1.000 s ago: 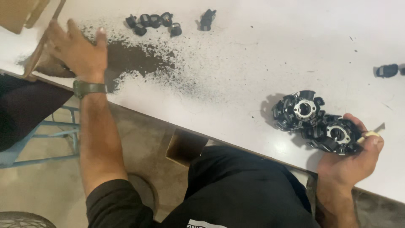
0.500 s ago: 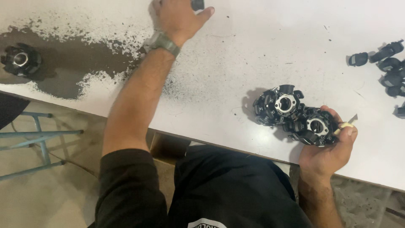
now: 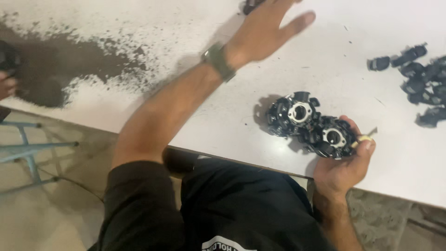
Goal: The person sits at a white workbench assembling omni wheels, fitting black rubber rollers onto the hubs of wheel bases one at a time. They hold a hub in one hand, press rollers into place, and use a small wedge-shaped tool to help seat the rollers, setting finished wheels aside as they go.
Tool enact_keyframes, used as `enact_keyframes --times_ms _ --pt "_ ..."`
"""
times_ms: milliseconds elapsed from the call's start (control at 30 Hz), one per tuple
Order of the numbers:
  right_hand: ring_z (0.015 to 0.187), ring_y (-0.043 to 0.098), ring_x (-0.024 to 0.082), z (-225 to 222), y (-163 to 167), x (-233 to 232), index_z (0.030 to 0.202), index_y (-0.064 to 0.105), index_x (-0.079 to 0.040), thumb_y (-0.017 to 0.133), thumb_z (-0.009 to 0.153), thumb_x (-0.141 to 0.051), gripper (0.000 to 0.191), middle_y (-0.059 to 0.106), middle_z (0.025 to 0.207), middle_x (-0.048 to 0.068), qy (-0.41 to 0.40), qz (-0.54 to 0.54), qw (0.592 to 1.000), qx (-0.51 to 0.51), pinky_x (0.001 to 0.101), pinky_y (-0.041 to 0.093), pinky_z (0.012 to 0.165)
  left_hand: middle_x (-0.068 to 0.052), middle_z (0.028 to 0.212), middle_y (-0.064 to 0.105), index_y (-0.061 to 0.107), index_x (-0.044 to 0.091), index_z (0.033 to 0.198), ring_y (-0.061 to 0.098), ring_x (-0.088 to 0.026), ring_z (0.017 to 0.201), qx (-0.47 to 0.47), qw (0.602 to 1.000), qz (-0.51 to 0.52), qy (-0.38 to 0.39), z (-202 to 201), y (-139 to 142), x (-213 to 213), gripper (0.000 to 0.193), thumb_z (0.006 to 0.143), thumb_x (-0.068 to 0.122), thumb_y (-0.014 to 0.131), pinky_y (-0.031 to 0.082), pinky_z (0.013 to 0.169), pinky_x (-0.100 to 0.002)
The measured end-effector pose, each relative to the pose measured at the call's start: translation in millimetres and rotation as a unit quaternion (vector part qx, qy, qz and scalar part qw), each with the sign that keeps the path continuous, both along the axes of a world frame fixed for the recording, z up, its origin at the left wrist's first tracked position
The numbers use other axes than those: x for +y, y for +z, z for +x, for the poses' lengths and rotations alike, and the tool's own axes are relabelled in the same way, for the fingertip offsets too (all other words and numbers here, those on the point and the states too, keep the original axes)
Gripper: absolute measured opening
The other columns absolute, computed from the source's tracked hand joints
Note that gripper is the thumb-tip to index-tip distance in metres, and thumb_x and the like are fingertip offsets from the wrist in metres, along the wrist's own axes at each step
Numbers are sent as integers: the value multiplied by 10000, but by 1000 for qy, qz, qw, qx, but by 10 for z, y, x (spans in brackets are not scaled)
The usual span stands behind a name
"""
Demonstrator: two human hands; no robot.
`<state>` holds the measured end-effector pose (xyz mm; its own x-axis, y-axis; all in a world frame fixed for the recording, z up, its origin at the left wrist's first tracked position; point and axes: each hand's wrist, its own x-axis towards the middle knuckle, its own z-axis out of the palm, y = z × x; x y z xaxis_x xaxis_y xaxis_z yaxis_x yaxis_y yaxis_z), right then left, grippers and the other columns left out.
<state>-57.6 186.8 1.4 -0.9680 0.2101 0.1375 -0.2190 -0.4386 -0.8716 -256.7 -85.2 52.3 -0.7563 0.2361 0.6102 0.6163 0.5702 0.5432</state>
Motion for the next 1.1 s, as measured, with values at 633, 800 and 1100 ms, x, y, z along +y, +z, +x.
enact_keyframes --times_ms 633,800,1100 --pt "1424 449 247 -156 -90 -878 1142 513 -101 475 1134 -277 180 593 1401 135 155 -111 979 -69 481 303 1280 -253 1631 267 377 150 1564 275 -440 1502 -84 931 -321 -155 1831 510 -555 996 678 288 812 310 1193 -577" --pt "1390 537 296 -61 29 -529 1118 525 -127 456 1157 -243 141 626 1327 148 156 -72 984 -53 531 326 1285 -167 1637 330 377 144 1575 323 -367 1536 -187 901 -375 -115 1685 408 -405 807 844 326 667 331 1236 -531" --pt "1411 557 335 337 365 -510 986 544 -115 595 1018 -139 65 652 1324 143 346 448 800 198 603 259 1265 -249 1594 223 295 128 1566 217 -476 1474 -171 903 -393 -30 1850 715 -423 1027 758 549 769 266 1124 -635"
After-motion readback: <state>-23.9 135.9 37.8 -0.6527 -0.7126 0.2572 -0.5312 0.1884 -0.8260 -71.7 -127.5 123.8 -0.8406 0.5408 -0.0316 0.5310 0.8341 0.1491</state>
